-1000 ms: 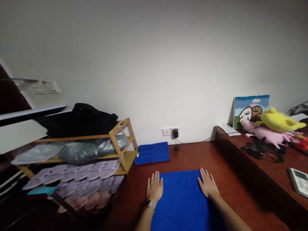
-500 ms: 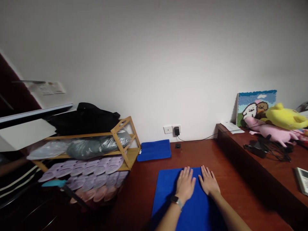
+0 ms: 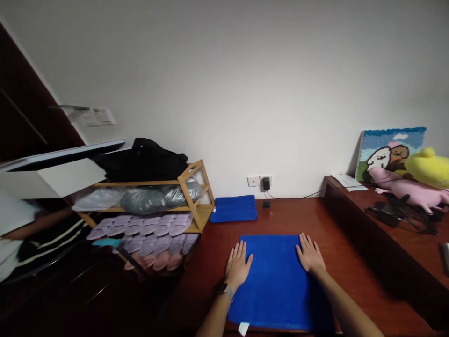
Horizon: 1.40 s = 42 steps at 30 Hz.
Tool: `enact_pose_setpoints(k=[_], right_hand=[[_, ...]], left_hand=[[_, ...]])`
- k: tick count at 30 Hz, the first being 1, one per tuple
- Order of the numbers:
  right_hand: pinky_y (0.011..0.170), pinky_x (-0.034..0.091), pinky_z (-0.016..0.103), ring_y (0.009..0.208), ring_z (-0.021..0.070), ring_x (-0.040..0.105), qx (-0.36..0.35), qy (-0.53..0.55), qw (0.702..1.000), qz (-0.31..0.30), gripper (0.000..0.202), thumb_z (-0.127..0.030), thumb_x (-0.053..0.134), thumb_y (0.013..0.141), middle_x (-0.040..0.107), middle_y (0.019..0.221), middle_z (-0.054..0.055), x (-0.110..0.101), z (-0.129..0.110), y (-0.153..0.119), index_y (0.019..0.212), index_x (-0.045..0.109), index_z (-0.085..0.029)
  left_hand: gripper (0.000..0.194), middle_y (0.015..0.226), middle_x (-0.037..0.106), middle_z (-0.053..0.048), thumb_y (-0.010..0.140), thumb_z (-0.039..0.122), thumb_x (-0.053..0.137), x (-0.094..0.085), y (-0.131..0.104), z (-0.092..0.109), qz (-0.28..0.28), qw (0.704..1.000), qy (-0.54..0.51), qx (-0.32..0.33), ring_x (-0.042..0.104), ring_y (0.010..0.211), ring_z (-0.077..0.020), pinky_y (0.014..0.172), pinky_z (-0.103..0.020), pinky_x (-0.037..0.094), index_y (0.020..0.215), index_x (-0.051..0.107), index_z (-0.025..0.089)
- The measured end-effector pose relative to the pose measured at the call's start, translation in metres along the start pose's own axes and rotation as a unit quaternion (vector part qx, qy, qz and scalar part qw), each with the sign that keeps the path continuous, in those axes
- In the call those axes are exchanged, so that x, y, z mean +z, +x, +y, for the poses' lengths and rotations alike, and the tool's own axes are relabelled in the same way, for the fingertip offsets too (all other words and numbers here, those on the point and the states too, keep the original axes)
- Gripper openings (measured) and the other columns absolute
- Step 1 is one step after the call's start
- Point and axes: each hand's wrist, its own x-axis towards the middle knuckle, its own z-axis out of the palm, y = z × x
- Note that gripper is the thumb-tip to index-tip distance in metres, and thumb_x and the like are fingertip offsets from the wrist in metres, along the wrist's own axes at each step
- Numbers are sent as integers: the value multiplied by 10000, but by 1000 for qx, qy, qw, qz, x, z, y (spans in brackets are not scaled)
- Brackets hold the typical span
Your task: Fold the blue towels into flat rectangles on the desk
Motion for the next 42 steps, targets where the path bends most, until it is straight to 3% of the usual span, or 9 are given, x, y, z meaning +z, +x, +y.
enact_pose_setpoints(k=[7, 16, 23, 26, 30, 32, 34, 37, 42], right_hand=[[1283, 105, 453, 1590, 226, 98, 20, 2, 1000, 7, 678, -446, 120, 1025, 127, 1728, 16, -9, -12, -25, 1640, 153, -162], [1293, 61, 400, 1587, 194, 104, -5, 11, 1000, 5, 725, -498, 129, 1015, 167, 1716, 34, 8, 8, -71, 1632, 165, -119], [1290, 56, 401, 1587, 188, 105, -3, 22, 1000, 2, 718, -493, 108, 1010, 154, 1717, 20, 1, 2, -73, 1636, 147, -144], [1288, 53, 399, 1588, 195, 100, -6, 25, 1000, 8, 717, -489, 110, 1010, 155, 1718, 26, 1, 2, -74, 1636, 151, -141], [1286, 61, 409, 1587, 199, 105, -7, 20, 1000, 14, 708, -472, 120, 1011, 172, 1716, 34, 3, 4, -73, 1636, 154, -141], [1286, 68, 412, 1588, 202, 100, -11, 8, 1000, 10, 706, -464, 123, 1010, 165, 1717, 28, 5, 5, -72, 1635, 155, -139], [1287, 74, 413, 1588, 206, 98, -16, -2, 1000, 6, 706, -463, 124, 1008, 150, 1719, 22, 8, 6, -71, 1635, 150, -139], [1287, 80, 411, 1587, 205, 106, -13, -5, 1000, 10, 710, -467, 113, 1007, 157, 1719, 25, 11, 6, -70, 1635, 149, -137], [1287, 74, 416, 1587, 205, 105, -7, -9, 1000, 9, 712, -483, 106, 1009, 162, 1719, 27, 9, 5, -68, 1637, 147, -147]], left_hand=[[724, 1700, 255, -80, 1032, 556, 188, 0, -3, 8, 16, 1000, 1, -1, 219, 1577, -247, 1297, -459, 200, 1619, 267, 141], [737, 1710, 216, -77, 1028, 574, 166, 6, 4, 3, 6, 1000, 10, 3, 180, 1585, -250, 1296, -466, 178, 1631, 219, 155], [802, 1700, 215, -121, 1004, 638, 207, -14, 4, 7, 1, 1000, 27, 1, 172, 1584, -279, 1294, -490, 158, 1613, 269, 121], [734, 1709, 204, -94, 1032, 583, 184, -16, -1, 43, 42, 997, 19, 61, 142, 1591, -262, 1304, -487, 129, 1620, 255, 150], [661, 1707, 234, -33, 1048, 548, 154, 6, -17, 126, 15, 977, -46, 206, 189, 1583, -250, 1296, -502, 199, 1631, 198, 240], [651, 1695, 270, -58, 1048, 525, 129, 25, -28, 160, 3, 979, -64, 194, 218, 1574, -261, 1284, -525, 233, 1632, 165, 237], [643, 1689, 282, -67, 1046, 501, 116, 39, -37, 176, 6, 982, -73, 177, 208, 1575, -265, 1286, -547, 226, 1632, 131, 236], [649, 1701, 246, -38, 1042, 517, 139, 45, -46, 160, 5, 983, -70, 170, 172, 1583, -253, 1298, -536, 207, 1634, 122, 252], [735, 1699, 239, -67, 1021, 605, 183, 14, -57, 72, -3, 999, -18, 51, 182, 1581, -273, 1301, -518, 193, 1623, 256, 188]])
